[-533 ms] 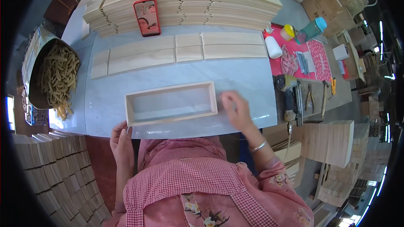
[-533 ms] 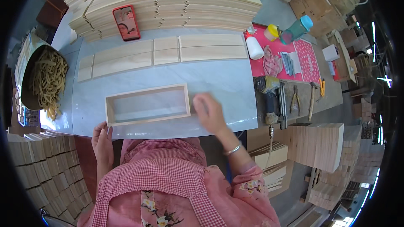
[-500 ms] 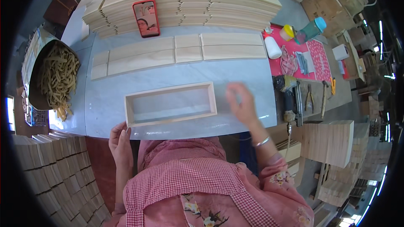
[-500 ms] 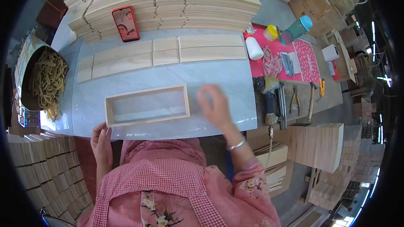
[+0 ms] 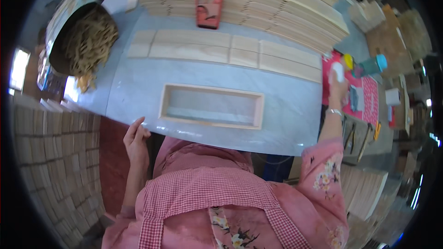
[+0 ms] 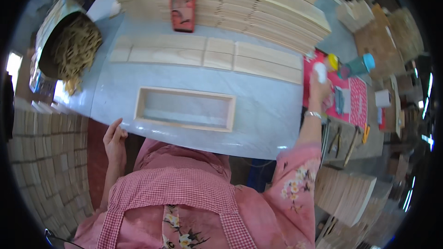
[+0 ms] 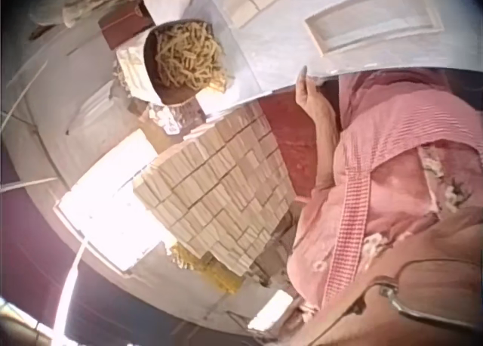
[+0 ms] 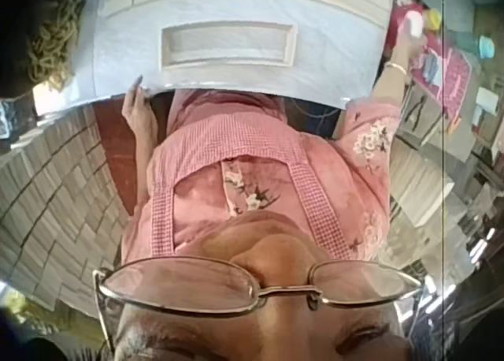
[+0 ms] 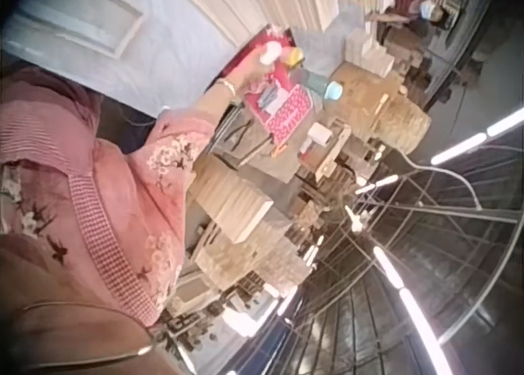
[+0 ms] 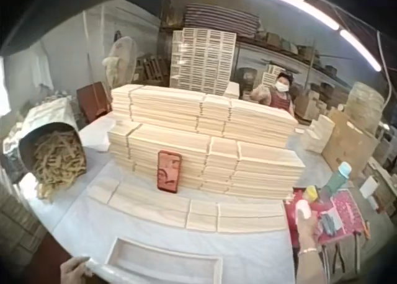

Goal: Assembling small wooden boxes by gluing and using a pneumatic nail gun to join wooden slats.

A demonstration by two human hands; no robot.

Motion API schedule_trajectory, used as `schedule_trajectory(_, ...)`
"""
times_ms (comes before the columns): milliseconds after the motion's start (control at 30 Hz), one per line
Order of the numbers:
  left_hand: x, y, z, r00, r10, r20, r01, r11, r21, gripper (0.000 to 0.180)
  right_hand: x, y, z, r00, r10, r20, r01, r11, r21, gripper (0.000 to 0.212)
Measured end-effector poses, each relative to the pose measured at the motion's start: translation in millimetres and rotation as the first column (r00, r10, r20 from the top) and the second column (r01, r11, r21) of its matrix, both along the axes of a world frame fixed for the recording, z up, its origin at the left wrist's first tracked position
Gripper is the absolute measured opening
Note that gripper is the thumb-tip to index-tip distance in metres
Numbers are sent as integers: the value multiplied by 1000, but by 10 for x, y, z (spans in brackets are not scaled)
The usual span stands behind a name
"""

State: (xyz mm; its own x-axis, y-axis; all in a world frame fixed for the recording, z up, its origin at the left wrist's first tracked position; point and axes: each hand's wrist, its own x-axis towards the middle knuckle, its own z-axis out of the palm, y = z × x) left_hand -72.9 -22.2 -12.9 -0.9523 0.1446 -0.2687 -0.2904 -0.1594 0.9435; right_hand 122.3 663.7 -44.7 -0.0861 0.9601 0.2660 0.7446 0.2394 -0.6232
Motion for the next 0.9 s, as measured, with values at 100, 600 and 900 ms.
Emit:
schedule_trajectory(100,38,27,81,995,101,13,-101,995,-19,23,-201,-696,650,908,-1,-418,3,1000,4,59)
schedule_trajectory(600,-59,21,-86,989,-30,-142,10,990,-138,16,-152,-2697,1029,643,463,-610,-527,846,87,49)
schedule_trajectory(900,82,-122,-110,968,-2,-250,-49,979,-197,22,-810,-3610,932,411,696,-589,-839,542,55,55)
